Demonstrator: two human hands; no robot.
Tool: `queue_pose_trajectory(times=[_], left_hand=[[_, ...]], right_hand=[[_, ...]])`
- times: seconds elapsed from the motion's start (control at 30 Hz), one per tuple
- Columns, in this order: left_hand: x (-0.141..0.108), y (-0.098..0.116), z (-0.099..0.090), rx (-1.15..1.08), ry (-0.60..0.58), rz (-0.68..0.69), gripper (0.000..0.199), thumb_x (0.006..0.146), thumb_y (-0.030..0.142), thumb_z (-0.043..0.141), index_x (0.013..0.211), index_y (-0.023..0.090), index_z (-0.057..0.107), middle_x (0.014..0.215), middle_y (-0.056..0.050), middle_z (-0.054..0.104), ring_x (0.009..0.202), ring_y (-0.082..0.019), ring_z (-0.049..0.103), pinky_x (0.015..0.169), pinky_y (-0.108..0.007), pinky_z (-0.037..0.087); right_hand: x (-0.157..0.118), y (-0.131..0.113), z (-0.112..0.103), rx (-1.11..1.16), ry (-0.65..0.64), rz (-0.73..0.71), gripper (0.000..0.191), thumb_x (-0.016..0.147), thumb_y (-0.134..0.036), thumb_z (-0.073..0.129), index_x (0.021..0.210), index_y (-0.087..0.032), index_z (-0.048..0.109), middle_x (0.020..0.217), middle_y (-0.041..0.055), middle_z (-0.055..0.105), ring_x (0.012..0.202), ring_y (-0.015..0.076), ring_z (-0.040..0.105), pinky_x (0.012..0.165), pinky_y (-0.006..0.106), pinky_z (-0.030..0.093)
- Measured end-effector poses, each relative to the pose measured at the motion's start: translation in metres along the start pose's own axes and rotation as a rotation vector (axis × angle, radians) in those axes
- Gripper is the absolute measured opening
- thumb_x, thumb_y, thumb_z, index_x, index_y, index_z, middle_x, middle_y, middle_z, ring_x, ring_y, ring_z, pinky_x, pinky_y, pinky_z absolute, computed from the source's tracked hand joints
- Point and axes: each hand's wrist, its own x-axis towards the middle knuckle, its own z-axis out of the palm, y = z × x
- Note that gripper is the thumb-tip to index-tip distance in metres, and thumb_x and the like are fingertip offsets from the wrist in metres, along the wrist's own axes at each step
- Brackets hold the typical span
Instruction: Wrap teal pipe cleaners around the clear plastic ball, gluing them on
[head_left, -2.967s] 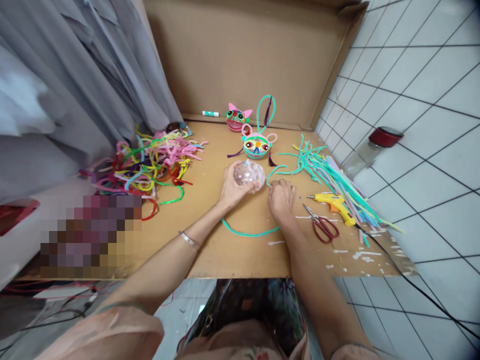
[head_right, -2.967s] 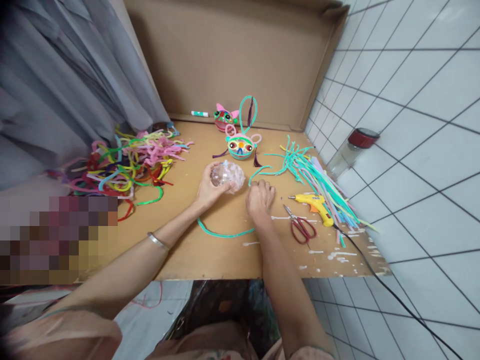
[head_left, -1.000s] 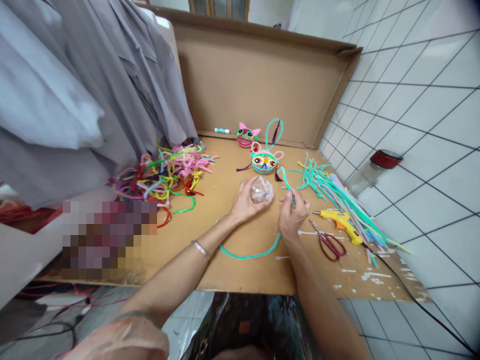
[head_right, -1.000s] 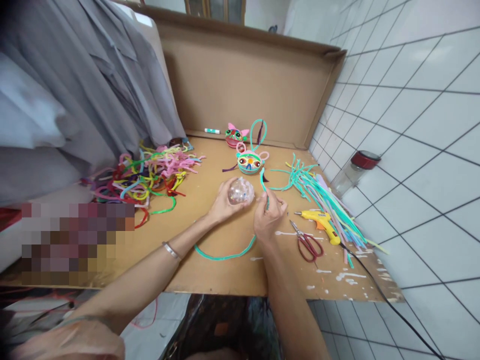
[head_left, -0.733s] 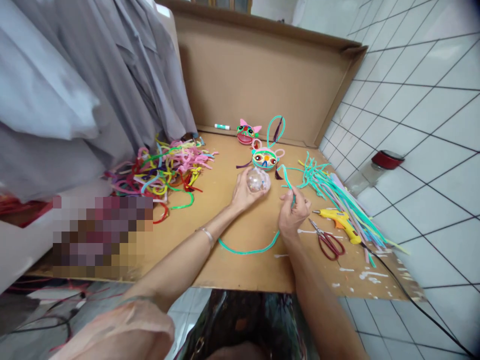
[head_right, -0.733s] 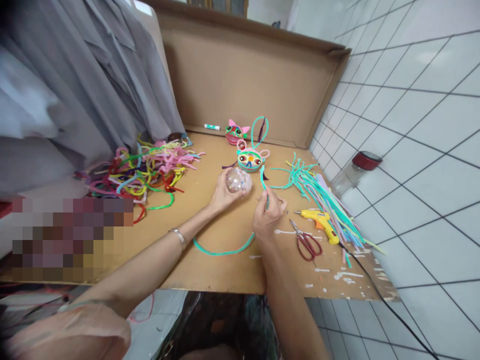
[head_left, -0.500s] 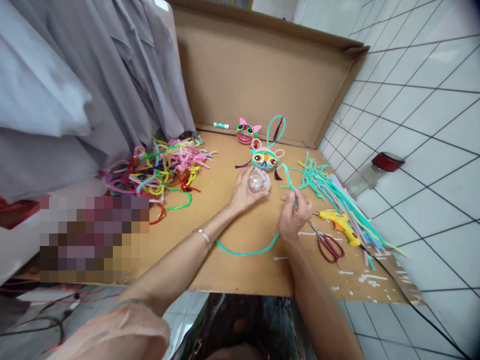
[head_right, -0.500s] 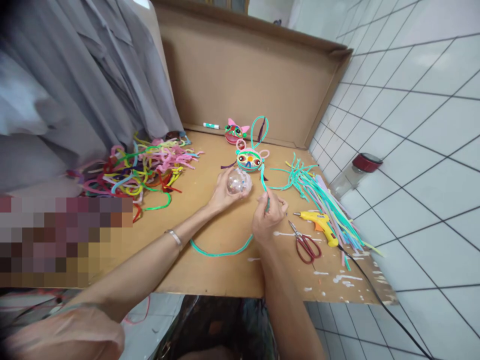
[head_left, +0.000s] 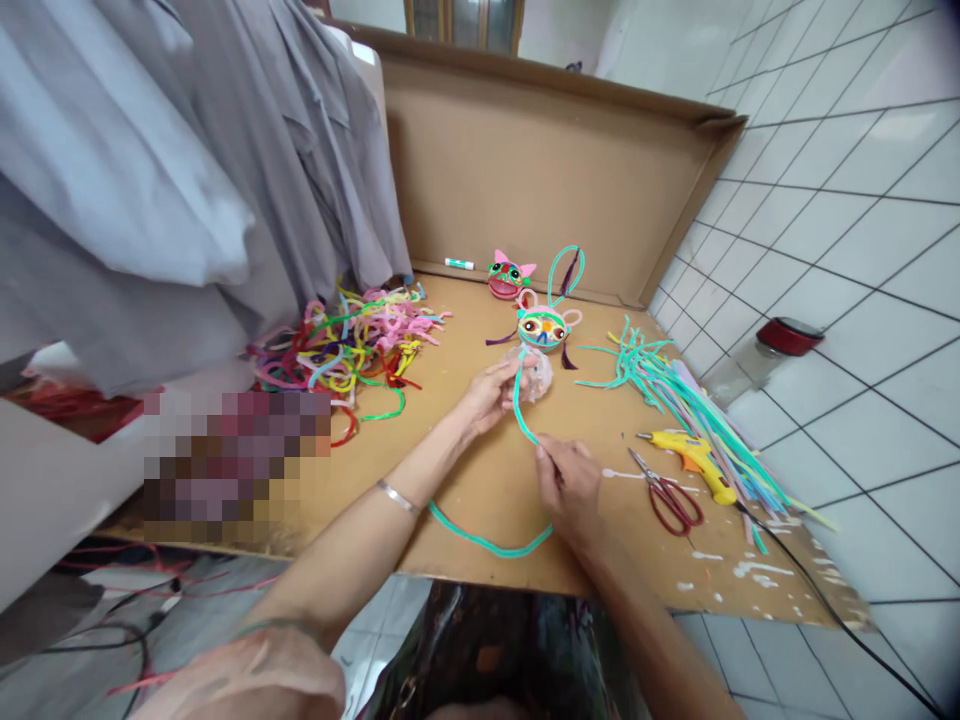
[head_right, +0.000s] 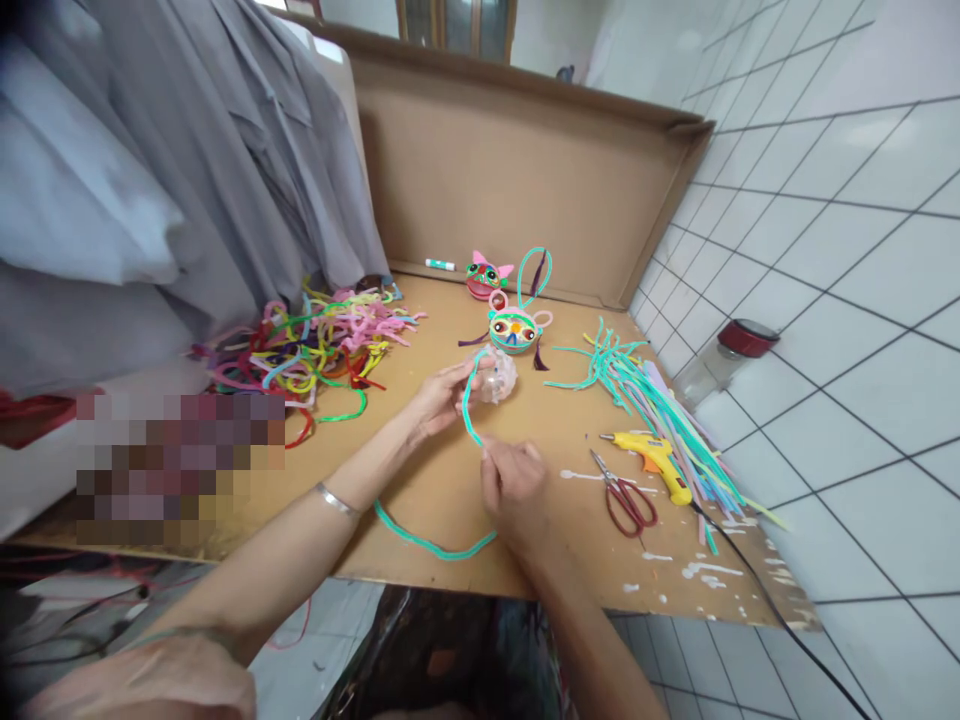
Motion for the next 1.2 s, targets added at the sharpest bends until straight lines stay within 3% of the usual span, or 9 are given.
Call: queue_pose_trajectory(times=[0.1, 0.23, 0.33, 0.4, 0.47, 0.63, 0.73, 0.83, 1.2], left_hand=[[-0.004, 0.005, 0.001, -0.086, -0.034, -0.010, 0.025, 0.080, 0.026, 0.075, 0.099, 0.010, 0.070, 0.054, 0.007, 0.045, 0.038, -0.001, 0.027, 0.037, -0.012, 0.016], [-0.007, 0.004, 0.005, -0.117, -0.030, -0.016, 0.020, 0.083, 0.024, 0.072, 0.099, 0.011, 0.069, 0.055, 0.008, 0.043, 0.038, 0.000, 0.023, 0.037, -0.012, 0.012], [-0.008, 0.000, 0.007, -0.104, -0.034, -0.017, 0.016, 0.086, 0.023, 0.069, 0.096, 0.011, 0.068, 0.051, 0.009, 0.038, 0.037, -0.001, 0.020, 0.037, -0.012, 0.012], [-0.009, -0.003, 0.006, -0.090, -0.063, -0.011, 0.015, 0.087, 0.025, 0.068, 0.094, 0.012, 0.066, 0.049, 0.010, 0.032, 0.036, -0.002, 0.018, 0.037, -0.013, 0.014], [-0.010, -0.005, 0.004, -0.073, -0.108, -0.012, 0.015, 0.087, 0.028, 0.068, 0.091, 0.013, 0.065, 0.047, 0.011, 0.027, 0.037, -0.003, 0.018, 0.038, -0.013, 0.016], [-0.012, -0.012, -0.001, 0.005, -0.245, -0.043, 0.019, 0.086, 0.032, 0.067, 0.082, 0.014, 0.062, 0.047, 0.011, 0.023, 0.038, -0.005, 0.018, 0.039, -0.014, 0.017], [-0.010, -0.019, -0.002, 0.091, -0.243, -0.040, 0.027, 0.081, 0.038, 0.070, 0.074, 0.014, 0.060, 0.046, 0.010, 0.024, 0.039, -0.004, 0.017, 0.040, -0.015, 0.015], [-0.008, -0.027, -0.002, 0.178, -0.185, -0.009, 0.036, 0.076, 0.046, 0.073, 0.067, 0.015, 0.057, 0.045, 0.010, 0.025, 0.040, -0.004, 0.017, 0.041, -0.018, 0.014], [-0.013, -0.047, 0.005, 0.601, -0.050, 0.421, 0.044, 0.085, 0.054, 0.055, 0.063, 0.017, 0.050, 0.060, 0.004, 0.040, 0.060, -0.011, 0.036, 0.061, -0.024, 0.032]], right_hand=[[-0.013, -0.014, -0.007, 0.196, -0.070, 0.237, 0.033, 0.098, -0.034, 0.043, 0.097, -0.021, 0.074, 0.078, 0.0057, 0.073, 0.070, 0.0187, 0.065, 0.066, 0.031, 0.048], [-0.030, -0.029, -0.020, 0.469, -0.222, 0.555, 0.037, 0.097, -0.047, 0.047, 0.099, -0.022, 0.074, 0.052, -0.0042, 0.052, 0.047, 0.0141, 0.050, 0.049, 0.026, 0.041], [-0.039, -0.033, -0.031, 0.594, -0.398, 0.539, 0.038, 0.095, -0.051, 0.051, 0.096, -0.023, 0.076, 0.050, -0.0037, 0.054, 0.047, 0.0144, 0.053, 0.050, 0.026, 0.045], [-0.035, -0.032, -0.037, 0.566, -0.466, 0.436, 0.032, 0.092, -0.050, 0.057, 0.090, -0.025, 0.078, 0.066, 0.0016, 0.068, 0.067, 0.0187, 0.066, 0.065, 0.031, 0.053], [-0.019, -0.027, -0.039, 0.518, -0.420, 0.384, 0.029, 0.090, -0.048, 0.060, 0.088, -0.027, 0.078, 0.087, 0.0053, 0.076, 0.087, 0.0227, 0.069, 0.081, 0.036, 0.054], [0.045, -0.003, -0.008, 0.520, 0.102, 0.594, 0.041, 0.086, -0.054, 0.056, 0.095, -0.020, 0.076, 0.091, 0.0070, 0.075, 0.086, 0.0216, 0.066, 0.081, 0.035, 0.052], [0.072, 0.012, 0.018, 0.694, 0.067, 0.620, 0.041, 0.078, -0.057, 0.061, 0.074, -0.018, 0.072, 0.072, 0.0029, 0.068, 0.073, 0.0177, 0.061, 0.072, 0.031, 0.049], [0.075, 0.020, 0.031, 0.817, 0.081, 0.663, 0.036, 0.068, -0.053, 0.071, 0.073, -0.018, 0.073, 0.066, 0.0002, 0.065, 0.067, 0.0148, 0.057, 0.068, 0.029, 0.047], [0.060, 0.029, 0.030, 1.020, 0.179, 0.832, 0.036, 0.054, -0.041, 0.085, 0.078, -0.018, 0.075, 0.073, 0.0019, 0.072, 0.066, 0.0139, 0.058, 0.068, 0.030, 0.048]])
